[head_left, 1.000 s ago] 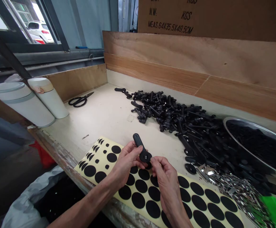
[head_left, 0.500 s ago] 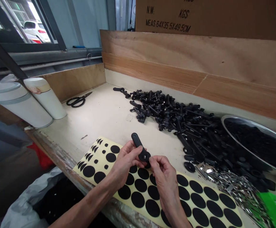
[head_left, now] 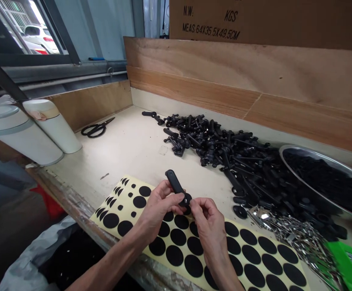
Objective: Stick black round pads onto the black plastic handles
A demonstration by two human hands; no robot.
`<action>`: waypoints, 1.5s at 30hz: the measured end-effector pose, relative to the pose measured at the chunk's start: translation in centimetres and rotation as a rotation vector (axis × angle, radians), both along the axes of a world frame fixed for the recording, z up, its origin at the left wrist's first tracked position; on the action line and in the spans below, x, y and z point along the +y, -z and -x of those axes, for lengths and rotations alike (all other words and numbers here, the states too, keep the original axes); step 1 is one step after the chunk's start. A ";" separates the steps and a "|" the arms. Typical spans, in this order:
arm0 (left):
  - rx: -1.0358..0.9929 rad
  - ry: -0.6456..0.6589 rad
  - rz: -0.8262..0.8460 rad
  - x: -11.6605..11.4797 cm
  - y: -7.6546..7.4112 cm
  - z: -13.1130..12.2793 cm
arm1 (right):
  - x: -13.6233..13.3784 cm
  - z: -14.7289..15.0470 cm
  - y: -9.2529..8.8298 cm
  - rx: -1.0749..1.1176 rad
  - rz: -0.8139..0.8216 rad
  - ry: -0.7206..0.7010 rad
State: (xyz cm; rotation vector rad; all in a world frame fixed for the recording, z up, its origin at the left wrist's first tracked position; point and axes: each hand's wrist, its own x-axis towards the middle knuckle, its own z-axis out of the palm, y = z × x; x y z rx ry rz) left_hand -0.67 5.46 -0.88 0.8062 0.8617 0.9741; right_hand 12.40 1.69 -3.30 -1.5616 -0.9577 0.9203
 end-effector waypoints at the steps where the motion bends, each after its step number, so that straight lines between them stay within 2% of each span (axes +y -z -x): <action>1: 0.000 -0.007 0.001 0.0 0.1 0.0 | 0.0 0.0 0.0 -0.004 0.002 0.002; 4: 0.019 -0.028 -0.018 0.0 0.3 0.0 | 0.1 0.0 -0.1 -0.068 0.005 0.005; 9: 0.073 -0.060 -0.042 -0.2 0.1 -0.3 | -0.1 0.2 -0.8 -0.373 0.007 -0.009; 12: 0.054 -0.080 -0.031 -0.2 0.2 -0.3 | -0.3 -0.2 -1.0 -0.553 -0.046 -0.026; 15: 0.030 -0.077 -0.013 -0.1 0.4 -0.2 | -0.1 -1.4 -0.9 -0.663 -0.101 0.029; 18: 0.036 -0.059 -0.003 -0.1 0.5 -0.2 | 0.4 -2.2 -0.7 -0.492 -0.098 0.035; 21: 0.037 -0.003 -0.020 -0.1 0.4 -0.3 | 0.7 -1.5 -0.6 -0.137 -0.036 -0.144; 23: 0.021 0.021 -0.043 -0.1 0.4 -0.4 | 0.7 -0.7 -0.6 -0.012 -0.021 -0.217; 31: -0.021 0.042 -0.084 -0.7 0.5 -0.3 | 0.4 0.0 -0.7 0.030 -0.065 -0.197; 35: 0.115 -0.058 -0.095 -1.7 0.0 0.2 | -0.3 1.3 -0.8 0.020 -0.131 -0.313; 37: 0.195 -0.089 -0.088 -2.4 -0.7 1.7 | -1.0 2.1 -0.7 -0.066 -0.147 -0.385; 39: 0.245 -0.049 -0.077 -3.4 -1.6 4.9 | -1.6 2.5 -0.6 -0.195 -0.168 -0.436; 43: 0.476 0.070 -0.088 -6.9 -3.2 15.5 | -2.1 2.1 -0.7 -0.379 -0.177 -0.418; 45: 0.658 0.033 -0.114 -8.7 -3.1 20.9 | -1.9 2.2 -1.0 -0.439 -0.196 -0.398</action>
